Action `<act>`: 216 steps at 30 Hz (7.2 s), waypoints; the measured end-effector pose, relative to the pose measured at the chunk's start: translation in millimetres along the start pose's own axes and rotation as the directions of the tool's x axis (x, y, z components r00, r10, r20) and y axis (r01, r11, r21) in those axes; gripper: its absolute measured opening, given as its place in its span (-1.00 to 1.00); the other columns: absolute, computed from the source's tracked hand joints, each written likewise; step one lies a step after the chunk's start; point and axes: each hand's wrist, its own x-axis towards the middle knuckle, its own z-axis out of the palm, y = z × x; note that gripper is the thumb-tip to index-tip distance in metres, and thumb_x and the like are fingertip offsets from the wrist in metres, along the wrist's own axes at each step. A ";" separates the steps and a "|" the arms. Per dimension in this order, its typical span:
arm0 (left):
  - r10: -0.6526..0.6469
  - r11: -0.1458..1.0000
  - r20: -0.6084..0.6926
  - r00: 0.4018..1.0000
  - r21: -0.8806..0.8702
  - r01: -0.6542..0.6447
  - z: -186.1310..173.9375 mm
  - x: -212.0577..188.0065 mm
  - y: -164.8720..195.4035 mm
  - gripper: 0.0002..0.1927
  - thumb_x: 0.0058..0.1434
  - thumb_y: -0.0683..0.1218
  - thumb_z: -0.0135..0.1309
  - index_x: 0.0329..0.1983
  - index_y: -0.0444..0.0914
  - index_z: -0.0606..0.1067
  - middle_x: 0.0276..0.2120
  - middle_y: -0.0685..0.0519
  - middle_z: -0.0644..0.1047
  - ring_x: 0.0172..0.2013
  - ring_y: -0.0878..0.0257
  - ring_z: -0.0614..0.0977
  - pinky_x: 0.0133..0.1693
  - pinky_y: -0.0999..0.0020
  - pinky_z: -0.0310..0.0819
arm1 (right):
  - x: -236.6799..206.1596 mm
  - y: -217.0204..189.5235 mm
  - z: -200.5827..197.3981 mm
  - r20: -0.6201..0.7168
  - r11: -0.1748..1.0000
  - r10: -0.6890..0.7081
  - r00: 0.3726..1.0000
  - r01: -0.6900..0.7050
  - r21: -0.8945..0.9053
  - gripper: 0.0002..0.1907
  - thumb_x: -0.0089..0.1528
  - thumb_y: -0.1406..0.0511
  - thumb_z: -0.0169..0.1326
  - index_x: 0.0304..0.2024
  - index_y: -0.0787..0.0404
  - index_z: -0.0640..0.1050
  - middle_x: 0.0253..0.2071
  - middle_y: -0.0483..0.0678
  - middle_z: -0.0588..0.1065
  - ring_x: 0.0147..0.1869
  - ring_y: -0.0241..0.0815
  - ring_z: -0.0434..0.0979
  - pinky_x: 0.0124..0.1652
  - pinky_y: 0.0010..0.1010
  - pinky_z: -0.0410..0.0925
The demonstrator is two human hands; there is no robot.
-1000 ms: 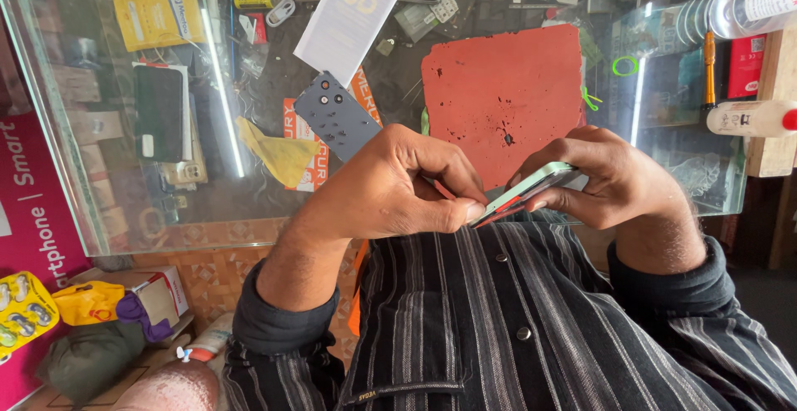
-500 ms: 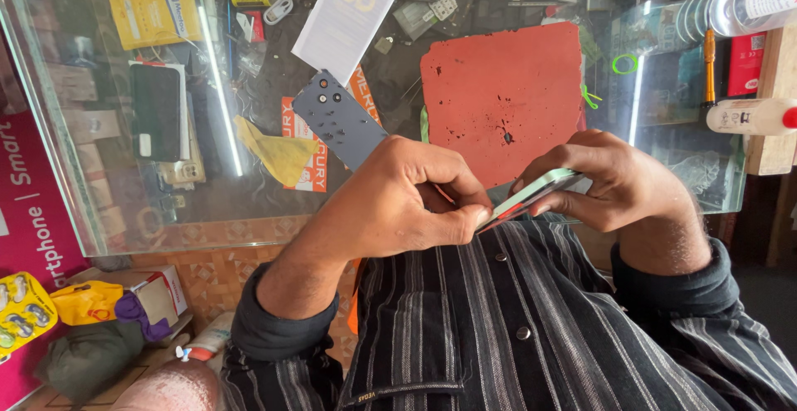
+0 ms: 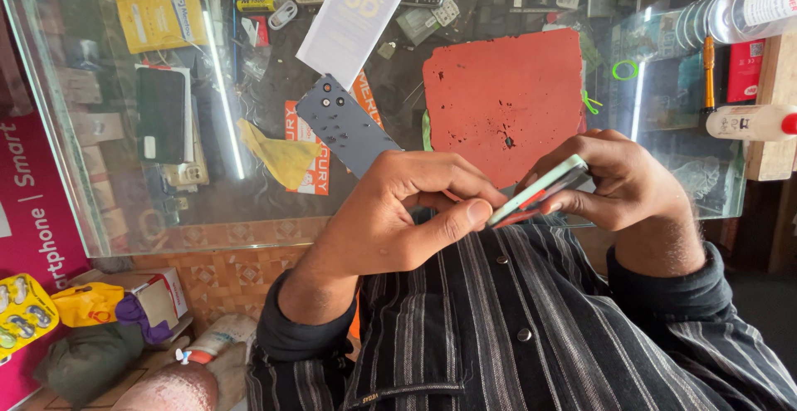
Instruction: The person repairs a smartphone at a glass workbench. They remove the phone's back cover, unscrew and pry internal components with a screwdriver, handle the battery and small parts, then align the back cover and press it back onto the phone body.
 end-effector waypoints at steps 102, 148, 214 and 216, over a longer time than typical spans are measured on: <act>0.397 -0.033 -0.148 0.906 0.984 0.175 -107.9 -65.0 -172.2 -0.84 0.10 -0.27 0.21 -0.41 -0.32 0.42 -0.34 -0.07 0.46 -0.17 -0.01 0.53 -0.07 0.12 0.50 | -56.8 92.7 65.7 -0.724 0.335 -0.212 0.656 -0.647 -0.685 -0.76 0.30 0.54 0.17 0.01 0.45 0.50 0.03 0.20 0.49 0.15 0.18 0.48 0.07 -0.10 0.39; 0.290 0.945 -0.366 0.884 0.255 -0.204 10.9 -67.1 -235.4 -0.50 0.33 -0.36 0.18 0.07 -0.25 0.11 -0.19 -0.08 0.56 -0.14 0.24 0.73 -0.09 0.44 0.59 | -39.6 99.8 173.6 -0.448 0.817 -0.344 0.825 0.028 -0.577 -0.36 0.28 0.50 0.17 -0.08 0.11 -0.09 -0.16 0.22 0.58 -0.09 0.08 0.72 -0.13 -0.21 0.57; 0.413 0.442 -0.085 0.907 0.889 -0.118 -56.9 -29.3 -208.4 -0.52 0.18 0.08 0.36 0.10 -0.18 0.55 0.31 -0.10 0.39 0.34 -0.11 0.41 0.30 0.00 0.39 | 33.0 98.0 146.9 -0.343 0.747 -0.384 0.857 0.071 -0.661 -0.50 0.20 0.57 0.31 -0.01 0.27 0.29 -0.06 0.18 0.52 -0.07 0.10 0.66 -0.20 -0.26 0.57; 0.398 0.424 -0.082 0.914 0.900 -0.104 -57.3 -29.5 -207.9 -0.51 0.12 0.04 0.34 0.11 -0.18 0.56 0.32 -0.09 0.40 0.35 -0.09 0.42 0.32 0.02 0.40 | 30.6 99.5 149.3 -0.371 0.735 -0.350 0.860 0.006 -0.678 -0.52 0.21 0.56 0.35 -0.04 0.24 0.32 -0.08 0.13 0.55 -0.10 0.05 0.67 -0.22 -0.28 0.56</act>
